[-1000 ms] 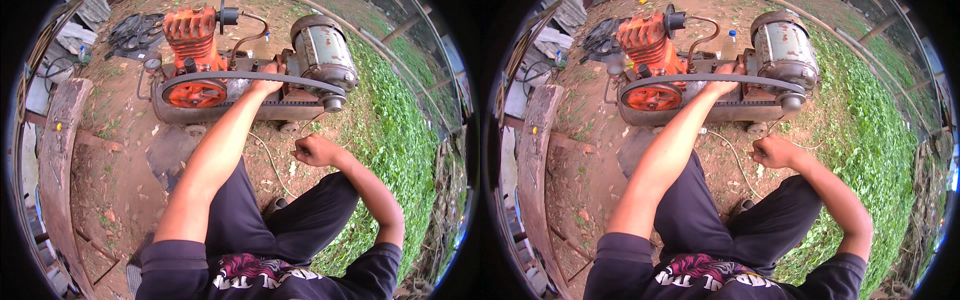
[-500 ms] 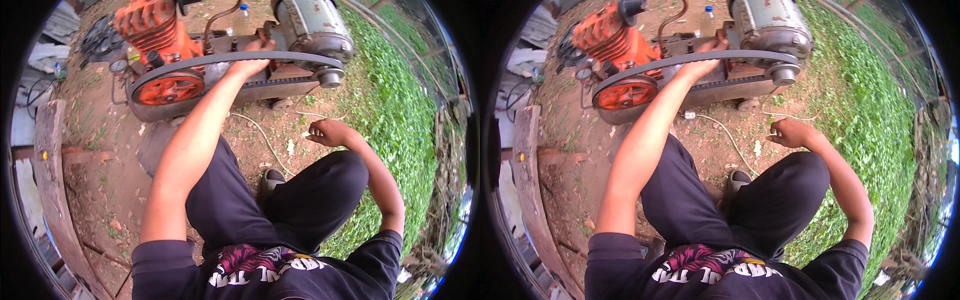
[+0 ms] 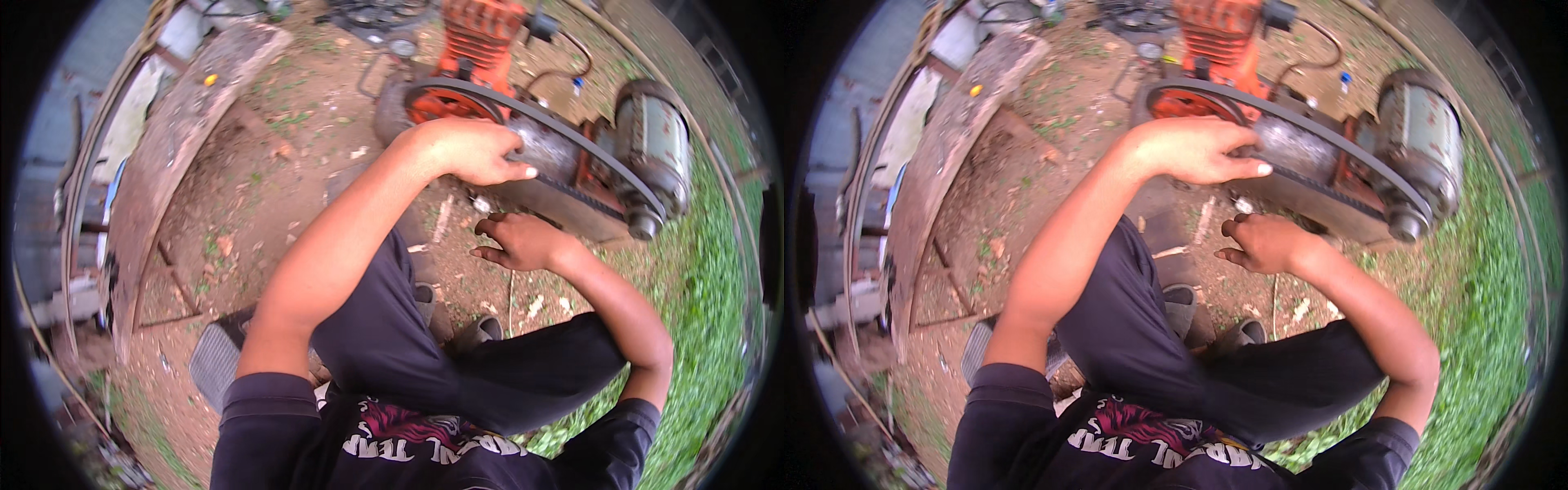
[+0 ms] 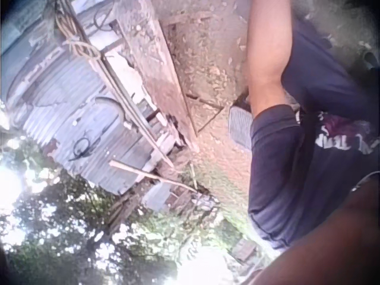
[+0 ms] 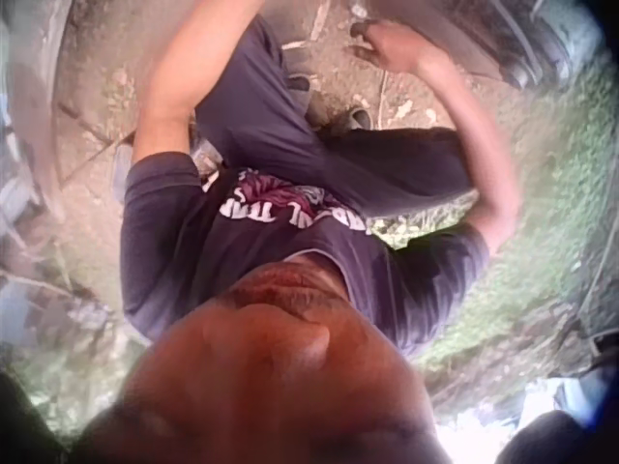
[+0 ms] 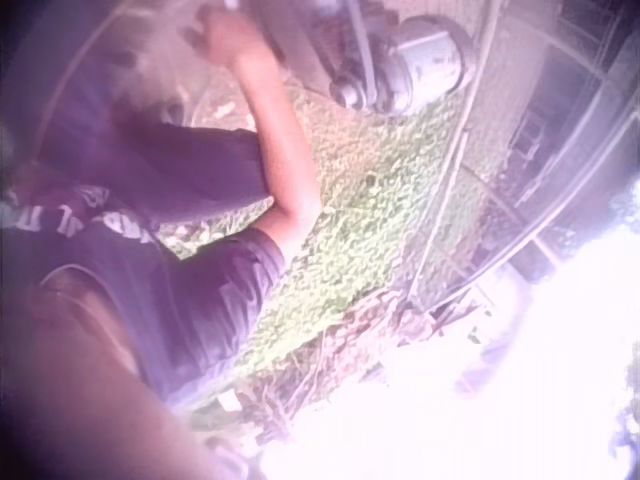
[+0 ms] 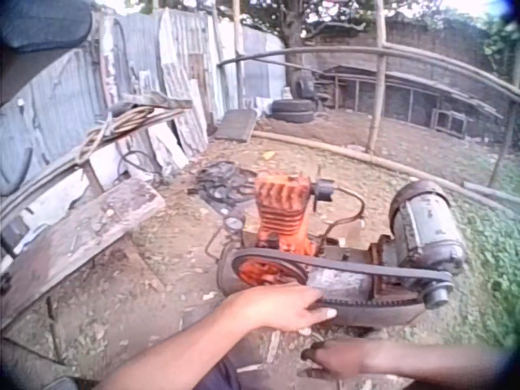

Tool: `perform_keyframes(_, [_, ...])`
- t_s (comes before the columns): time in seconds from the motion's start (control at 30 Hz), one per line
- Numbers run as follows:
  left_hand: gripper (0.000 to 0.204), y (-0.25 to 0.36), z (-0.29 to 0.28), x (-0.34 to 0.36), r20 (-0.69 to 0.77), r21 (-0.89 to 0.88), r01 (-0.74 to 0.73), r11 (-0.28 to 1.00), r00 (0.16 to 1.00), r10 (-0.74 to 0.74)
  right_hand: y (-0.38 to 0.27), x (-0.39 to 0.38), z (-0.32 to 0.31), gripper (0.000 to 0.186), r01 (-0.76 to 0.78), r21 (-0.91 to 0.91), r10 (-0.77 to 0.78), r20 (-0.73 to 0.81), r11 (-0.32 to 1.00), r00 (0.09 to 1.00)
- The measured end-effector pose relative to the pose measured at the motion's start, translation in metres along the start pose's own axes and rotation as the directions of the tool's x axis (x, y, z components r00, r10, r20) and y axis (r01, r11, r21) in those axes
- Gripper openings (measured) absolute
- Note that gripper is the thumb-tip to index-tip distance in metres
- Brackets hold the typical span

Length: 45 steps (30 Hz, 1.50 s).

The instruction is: The person fits a drive belt onto the pulleys of an air compressor and uses a wrench to tighten the bolts on the motor mount.

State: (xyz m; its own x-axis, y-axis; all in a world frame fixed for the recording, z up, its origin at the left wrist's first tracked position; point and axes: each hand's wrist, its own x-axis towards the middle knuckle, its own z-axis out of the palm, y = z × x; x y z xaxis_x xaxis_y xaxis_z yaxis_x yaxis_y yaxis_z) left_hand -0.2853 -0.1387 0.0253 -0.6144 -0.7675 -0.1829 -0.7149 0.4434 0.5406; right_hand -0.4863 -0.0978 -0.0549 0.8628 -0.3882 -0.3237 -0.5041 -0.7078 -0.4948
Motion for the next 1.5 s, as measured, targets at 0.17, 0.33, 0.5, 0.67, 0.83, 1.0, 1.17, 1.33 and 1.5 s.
perform_keyframes(0.17, [0.041,-0.02,-0.037,-0.078,-0.364,-0.235,0.026,0.972,0.925,-0.112,-0.011,0.021,-0.006,0.043,0.108,0.111,-0.112,0.034,0.988,0.993])
perform_keyframes(0.33, [0.046,-0.102,-0.062,-0.153,-0.763,-0.276,0.495,0.824,0.409,-0.501,-0.006,0.03,-0.009,0.046,0.091,-0.02,-0.091,-0.004,0.996,0.996])
perform_keyframes(0.5, [0.062,-0.216,-0.063,-0.259,-0.891,0.031,0.943,0.332,0.176,-0.418,-0.015,0.036,-0.018,0.05,0.081,0.001,-0.081,0.001,0.997,0.997])
perform_keyframes(0.67, [0.044,-0.271,-0.053,-0.286,-0.831,0.112,0.892,0.439,0.326,-0.45,-0.003,0.026,-0.019,0.053,0.005,-0.081,-0.005,-0.003,0.997,1.0])
perform_keyframes(0.83, [0.036,-0.299,-0.043,-0.31,-0.873,0.181,0.857,0.483,0.365,-0.322,-0.008,0.021,-0.026,0.053,-0.022,-0.074,0.019,-0.03,0.997,0.999])
perform_keyframes(1.0, [0.03,-0.255,-0.056,-0.32,-0.897,0.147,0.857,0.494,0.326,-0.299,-0.007,0.015,-0.034,0.049,-0.056,-0.076,0.051,-0.072,0.996,0.996])
perform_keyframes(1.17, [0.027,-0.214,-0.125,-0.365,-0.977,0.212,0.817,0.536,0.174,0.122,-0.007,0.02,-0.037,0.045,0.037,-0.032,-0.041,-0.128,0.999,0.991])
perform_keyframes(1.33, [0.022,-0.107,-0.136,-0.285,-0.993,0.003,0.386,0.923,-0.111,0.05,0.004,0.02,-0.026,0.046,0.133,0.038,-0.126,-0.148,0.99,0.981])
perform_keyframes(1.5, [0.027,-0.022,-0.076,-0.173,-0.957,-0.248,-0.245,0.937,-0.086,-0.276,-0.027,0.012,-0.007,0.07,0.197,0.307,-0.03,-0.474,0.931,0.88])
